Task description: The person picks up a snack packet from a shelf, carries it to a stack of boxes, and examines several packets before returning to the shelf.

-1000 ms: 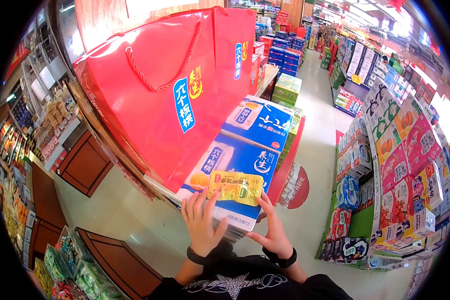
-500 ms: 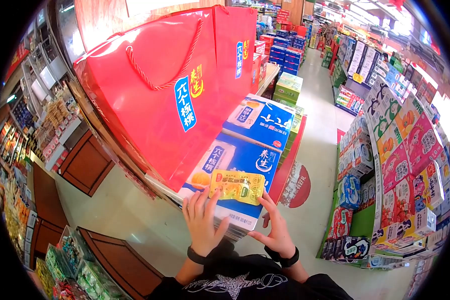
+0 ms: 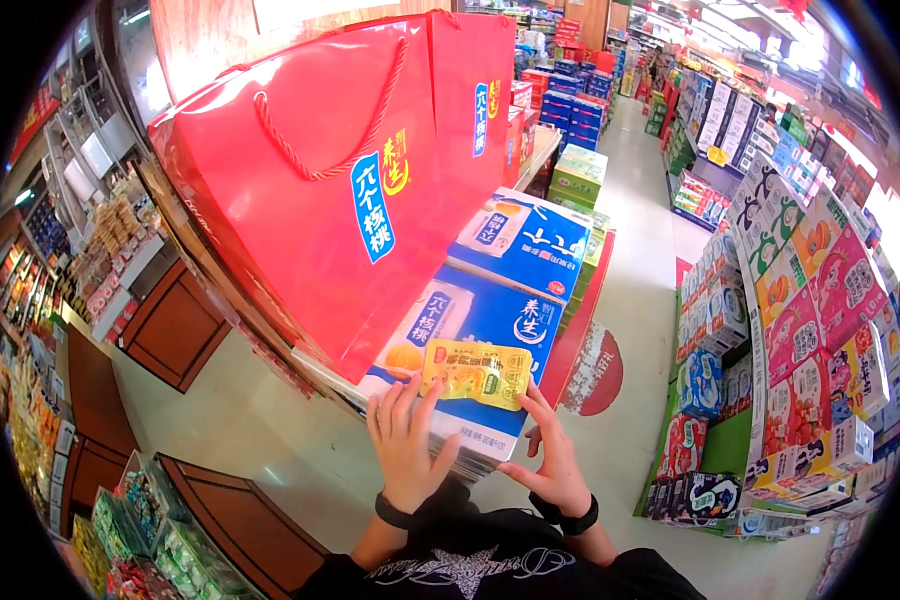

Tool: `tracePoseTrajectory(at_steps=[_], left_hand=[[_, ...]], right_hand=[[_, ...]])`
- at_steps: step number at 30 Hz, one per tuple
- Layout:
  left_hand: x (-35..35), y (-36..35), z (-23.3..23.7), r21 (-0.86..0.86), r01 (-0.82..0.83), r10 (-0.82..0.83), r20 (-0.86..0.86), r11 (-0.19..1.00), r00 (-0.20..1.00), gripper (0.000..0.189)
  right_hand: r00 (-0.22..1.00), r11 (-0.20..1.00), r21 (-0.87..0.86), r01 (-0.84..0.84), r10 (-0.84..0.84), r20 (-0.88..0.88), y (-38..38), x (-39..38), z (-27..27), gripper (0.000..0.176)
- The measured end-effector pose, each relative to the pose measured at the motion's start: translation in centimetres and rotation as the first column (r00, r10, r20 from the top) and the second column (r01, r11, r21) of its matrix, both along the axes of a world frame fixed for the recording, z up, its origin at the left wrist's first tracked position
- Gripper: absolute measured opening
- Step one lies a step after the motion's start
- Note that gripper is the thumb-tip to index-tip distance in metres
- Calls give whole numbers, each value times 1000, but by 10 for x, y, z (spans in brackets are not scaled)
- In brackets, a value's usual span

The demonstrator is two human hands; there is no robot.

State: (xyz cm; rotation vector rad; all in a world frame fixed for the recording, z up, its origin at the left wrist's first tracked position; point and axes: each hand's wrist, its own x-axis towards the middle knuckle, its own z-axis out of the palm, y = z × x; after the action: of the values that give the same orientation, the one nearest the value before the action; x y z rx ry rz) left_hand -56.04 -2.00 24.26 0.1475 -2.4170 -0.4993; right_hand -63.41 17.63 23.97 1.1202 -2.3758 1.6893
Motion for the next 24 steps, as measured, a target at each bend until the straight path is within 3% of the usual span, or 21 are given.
tracePoseTrajectory(at_steps=[24], left_hand=[[2, -2, 2, 6, 9, -9, 8, 1000, 1000, 57]], right_hand=[[999, 999, 40, 37, -37, -9, -1, 2, 9, 80]])
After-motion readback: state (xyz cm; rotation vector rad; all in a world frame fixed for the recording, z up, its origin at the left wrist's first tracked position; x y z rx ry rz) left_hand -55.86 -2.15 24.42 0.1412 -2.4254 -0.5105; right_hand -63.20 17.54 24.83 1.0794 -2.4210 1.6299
